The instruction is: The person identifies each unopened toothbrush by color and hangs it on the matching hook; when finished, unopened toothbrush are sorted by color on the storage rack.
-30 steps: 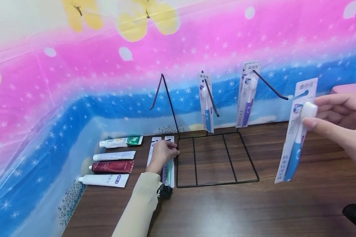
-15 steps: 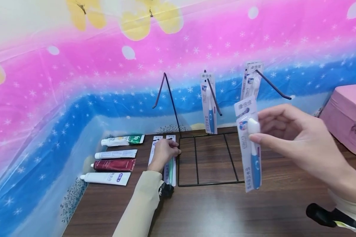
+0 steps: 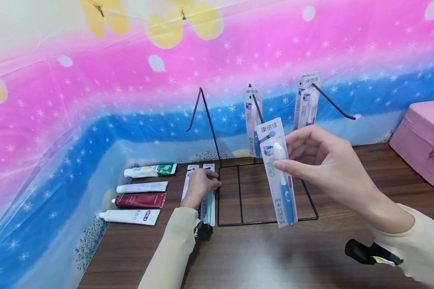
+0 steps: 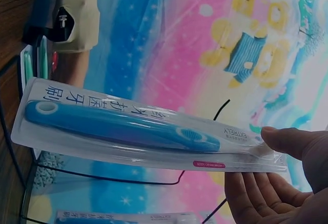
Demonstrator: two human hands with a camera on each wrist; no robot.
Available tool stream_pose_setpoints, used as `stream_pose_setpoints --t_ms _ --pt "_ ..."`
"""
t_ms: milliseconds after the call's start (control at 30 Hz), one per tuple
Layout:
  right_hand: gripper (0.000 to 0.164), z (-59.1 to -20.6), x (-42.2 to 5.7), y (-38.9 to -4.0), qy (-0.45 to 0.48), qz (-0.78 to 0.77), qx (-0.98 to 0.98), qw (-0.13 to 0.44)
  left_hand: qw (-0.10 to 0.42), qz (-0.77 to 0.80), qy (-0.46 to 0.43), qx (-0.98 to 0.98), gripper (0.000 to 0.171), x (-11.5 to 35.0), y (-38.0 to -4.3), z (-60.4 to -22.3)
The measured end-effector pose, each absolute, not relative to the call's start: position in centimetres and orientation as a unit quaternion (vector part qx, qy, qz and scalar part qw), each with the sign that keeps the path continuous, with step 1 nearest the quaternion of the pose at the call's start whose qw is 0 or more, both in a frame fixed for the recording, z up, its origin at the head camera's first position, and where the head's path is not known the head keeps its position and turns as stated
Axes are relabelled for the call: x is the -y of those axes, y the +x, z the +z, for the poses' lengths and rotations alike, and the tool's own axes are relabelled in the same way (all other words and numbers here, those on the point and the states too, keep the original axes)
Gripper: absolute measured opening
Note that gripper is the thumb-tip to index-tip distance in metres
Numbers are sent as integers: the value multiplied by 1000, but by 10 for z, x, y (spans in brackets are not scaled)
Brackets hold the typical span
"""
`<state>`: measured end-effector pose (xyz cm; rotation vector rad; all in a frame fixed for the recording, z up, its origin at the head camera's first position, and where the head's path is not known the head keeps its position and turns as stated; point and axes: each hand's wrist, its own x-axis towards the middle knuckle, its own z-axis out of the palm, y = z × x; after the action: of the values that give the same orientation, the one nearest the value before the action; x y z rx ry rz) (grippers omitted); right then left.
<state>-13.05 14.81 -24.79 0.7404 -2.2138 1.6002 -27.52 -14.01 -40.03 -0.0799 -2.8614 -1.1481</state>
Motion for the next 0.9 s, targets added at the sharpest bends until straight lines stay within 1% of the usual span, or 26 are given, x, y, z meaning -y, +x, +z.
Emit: stream_pose_setpoints --t_ms 367,633,900 --pt "36 -258 -143 -135 263 558 772 150 22 -373 -17 927 16 140 -275 -400" --pt "36 -263 -137 -148 242 550 785 149 23 -370 -14 929 16 140 -276 -401" --pt "40 -267 -131 -174 213 529 801 182 28 -365 -20 930 16 140 -277 -402"
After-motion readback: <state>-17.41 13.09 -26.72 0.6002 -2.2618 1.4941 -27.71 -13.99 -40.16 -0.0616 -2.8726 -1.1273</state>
